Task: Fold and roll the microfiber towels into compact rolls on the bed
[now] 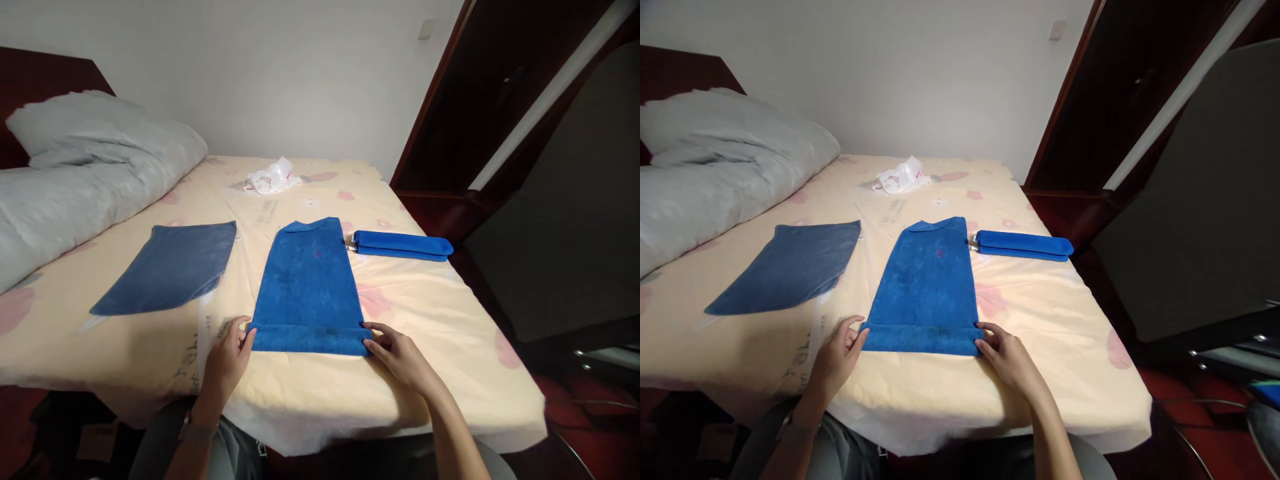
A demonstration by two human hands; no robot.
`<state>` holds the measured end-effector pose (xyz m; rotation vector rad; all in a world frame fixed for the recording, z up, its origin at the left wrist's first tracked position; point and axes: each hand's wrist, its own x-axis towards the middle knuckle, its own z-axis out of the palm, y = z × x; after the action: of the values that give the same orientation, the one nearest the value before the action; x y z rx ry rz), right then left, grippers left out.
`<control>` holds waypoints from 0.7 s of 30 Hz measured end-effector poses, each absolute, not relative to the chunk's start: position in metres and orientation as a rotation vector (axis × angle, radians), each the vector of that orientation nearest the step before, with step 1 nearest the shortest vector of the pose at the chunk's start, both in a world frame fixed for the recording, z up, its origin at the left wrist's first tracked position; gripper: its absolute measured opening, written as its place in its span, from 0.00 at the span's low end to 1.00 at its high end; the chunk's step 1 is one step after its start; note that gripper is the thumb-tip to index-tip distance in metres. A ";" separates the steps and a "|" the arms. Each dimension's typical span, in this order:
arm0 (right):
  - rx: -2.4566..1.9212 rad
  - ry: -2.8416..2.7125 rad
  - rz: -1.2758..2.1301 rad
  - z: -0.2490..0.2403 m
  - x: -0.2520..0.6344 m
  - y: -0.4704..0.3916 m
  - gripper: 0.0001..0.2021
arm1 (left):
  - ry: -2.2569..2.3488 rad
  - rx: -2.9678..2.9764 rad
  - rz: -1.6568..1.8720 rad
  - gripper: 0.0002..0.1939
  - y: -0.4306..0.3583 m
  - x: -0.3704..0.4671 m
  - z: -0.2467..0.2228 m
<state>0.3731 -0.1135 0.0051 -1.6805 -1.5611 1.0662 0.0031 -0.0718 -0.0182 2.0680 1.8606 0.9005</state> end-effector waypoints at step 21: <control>-1.570 -1.998 0.627 0.009 0.370 -0.114 0.16 | 1.375 2.452 0.728 0.20 -0.068 -0.023 -0.015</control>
<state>0.3701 -0.1135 0.0090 -1.5702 -1.9982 0.6271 -0.0233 -0.0677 -0.0145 2.4523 1.3753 0.7276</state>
